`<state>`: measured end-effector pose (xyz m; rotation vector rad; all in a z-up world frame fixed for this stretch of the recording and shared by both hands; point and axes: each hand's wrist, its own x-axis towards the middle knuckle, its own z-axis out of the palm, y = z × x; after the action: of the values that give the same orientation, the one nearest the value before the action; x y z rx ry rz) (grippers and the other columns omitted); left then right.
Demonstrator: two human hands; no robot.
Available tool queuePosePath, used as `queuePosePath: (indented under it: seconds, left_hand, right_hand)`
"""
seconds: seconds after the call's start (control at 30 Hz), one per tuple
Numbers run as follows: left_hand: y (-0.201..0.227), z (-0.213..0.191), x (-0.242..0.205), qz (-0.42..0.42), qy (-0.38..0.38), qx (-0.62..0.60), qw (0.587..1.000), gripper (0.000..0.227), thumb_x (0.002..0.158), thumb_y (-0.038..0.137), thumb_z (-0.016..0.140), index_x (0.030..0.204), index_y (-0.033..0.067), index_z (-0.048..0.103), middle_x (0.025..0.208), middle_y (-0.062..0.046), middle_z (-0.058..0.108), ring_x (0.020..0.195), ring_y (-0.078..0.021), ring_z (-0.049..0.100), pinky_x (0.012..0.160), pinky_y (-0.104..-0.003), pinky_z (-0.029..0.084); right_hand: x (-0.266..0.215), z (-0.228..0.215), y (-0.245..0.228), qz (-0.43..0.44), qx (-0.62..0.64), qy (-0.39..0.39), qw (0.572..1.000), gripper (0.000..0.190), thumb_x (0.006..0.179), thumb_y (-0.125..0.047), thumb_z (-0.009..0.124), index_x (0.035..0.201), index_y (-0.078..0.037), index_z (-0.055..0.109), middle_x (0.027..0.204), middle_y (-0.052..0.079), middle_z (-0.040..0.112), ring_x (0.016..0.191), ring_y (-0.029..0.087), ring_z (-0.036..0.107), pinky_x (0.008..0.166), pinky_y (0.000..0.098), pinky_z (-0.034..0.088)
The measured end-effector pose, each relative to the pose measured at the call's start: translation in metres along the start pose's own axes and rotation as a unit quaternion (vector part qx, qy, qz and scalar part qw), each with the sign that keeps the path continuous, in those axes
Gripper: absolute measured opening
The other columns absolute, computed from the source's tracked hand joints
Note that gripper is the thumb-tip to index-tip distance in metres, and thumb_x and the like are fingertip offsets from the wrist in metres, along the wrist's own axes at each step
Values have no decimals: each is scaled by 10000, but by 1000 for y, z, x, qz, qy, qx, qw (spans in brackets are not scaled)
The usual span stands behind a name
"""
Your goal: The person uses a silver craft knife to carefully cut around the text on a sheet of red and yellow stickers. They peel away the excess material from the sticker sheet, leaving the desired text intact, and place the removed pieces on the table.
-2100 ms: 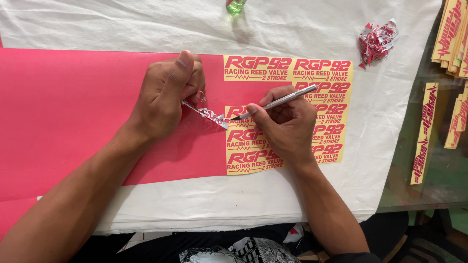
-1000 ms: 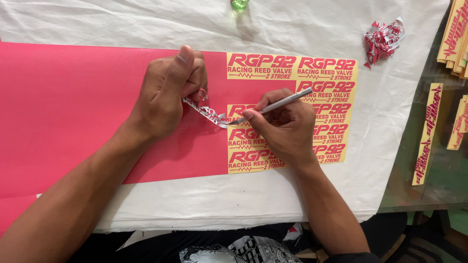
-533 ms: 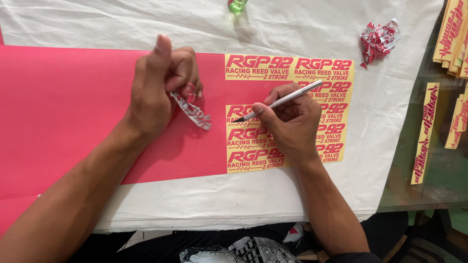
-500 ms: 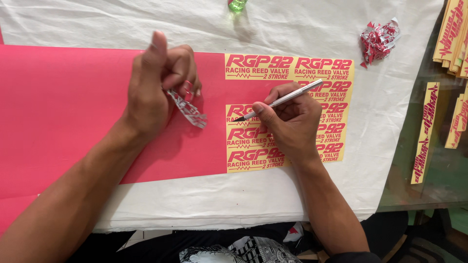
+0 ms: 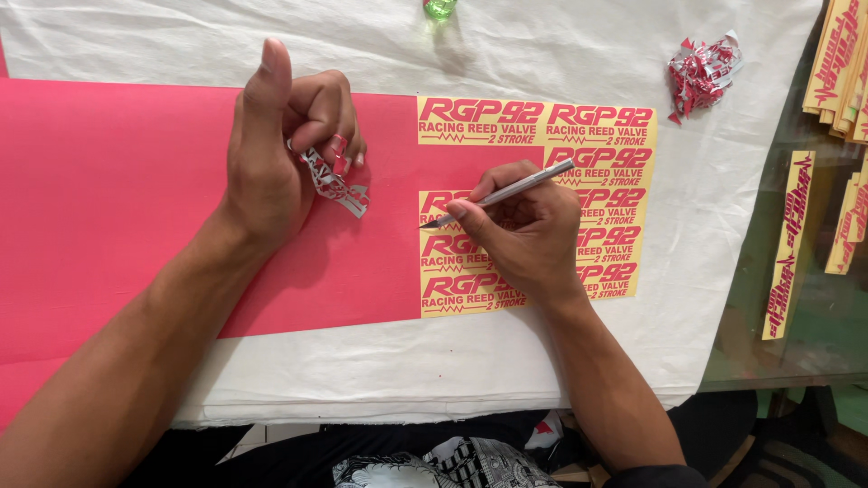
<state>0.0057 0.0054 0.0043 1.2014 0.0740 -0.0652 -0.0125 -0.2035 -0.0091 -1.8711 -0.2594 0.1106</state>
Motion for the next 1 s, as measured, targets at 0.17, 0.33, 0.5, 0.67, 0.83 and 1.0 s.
queuePosePath:
  seconds: [0.17, 0.33, 0.5, 0.67, 0.83, 1.0]
  left_hand:
    - [0, 0, 0, 3, -5, 5, 1000, 573, 821, 605, 332, 494, 147, 225, 525, -31, 299, 479, -143, 356, 550, -252, 389]
    - [0, 0, 0, 1, -6, -5, 1000, 578, 817, 608, 343, 492, 144, 227, 524, -30, 299, 474, -141, 343, 541, -252, 397]
    - [0, -1, 0, 1, -10, -7, 1000, 579, 810, 616, 343, 492, 147, 227, 524, -27, 304, 471, -134, 348, 557, -249, 399]
    - [0, -1, 0, 0, -10, -6, 1000, 568, 819, 602, 334, 496, 147, 228, 525, -26, 301, 480, -141, 355, 558, -250, 391]
    - [0, -1, 0, -1, -11, -12, 1000, 562, 821, 596, 336, 501, 146, 232, 530, -28, 302, 489, -143, 342, 551, -252, 382]
    - [1, -2, 0, 7, -23, -25, 999, 569, 807, 618, 359, 512, 145, 248, 540, -27, 314, 518, -150, 359, 570, -253, 382]
  right_hand:
    - [0, 0, 1, 2, -9, 2, 1000, 186, 787, -67, 749, 783, -48, 564, 680, 28, 591, 585, 62, 574, 477, 146, 429]
    - [0, 0, 0, -1, -12, 0, 1000, 183, 786, -76, 749, 780, -49, 568, 698, 34, 606, 607, 76, 604, 486, 149, 448]
    - [1, -1, 1, 1, -12, -7, 1000, 191, 779, -71, 756, 777, -53, 566, 692, 30, 596, 580, 59, 561, 478, 149, 440]
    - [1, -1, 0, 7, -11, 0, 1000, 185, 779, -47, 754, 776, -45, 569, 692, 40, 599, 587, 75, 594, 478, 148, 454]
    - [1, 0, 0, 3, 0, -3, 1000, 186, 779, -44, 753, 782, -41, 567, 704, 37, 587, 597, 80, 588, 483, 153, 445]
    - [1, 0, -2, -13, -44, -3, 999, 187, 784, -85, 759, 775, -50, 576, 669, 22, 592, 565, 51, 545, 472, 150, 426]
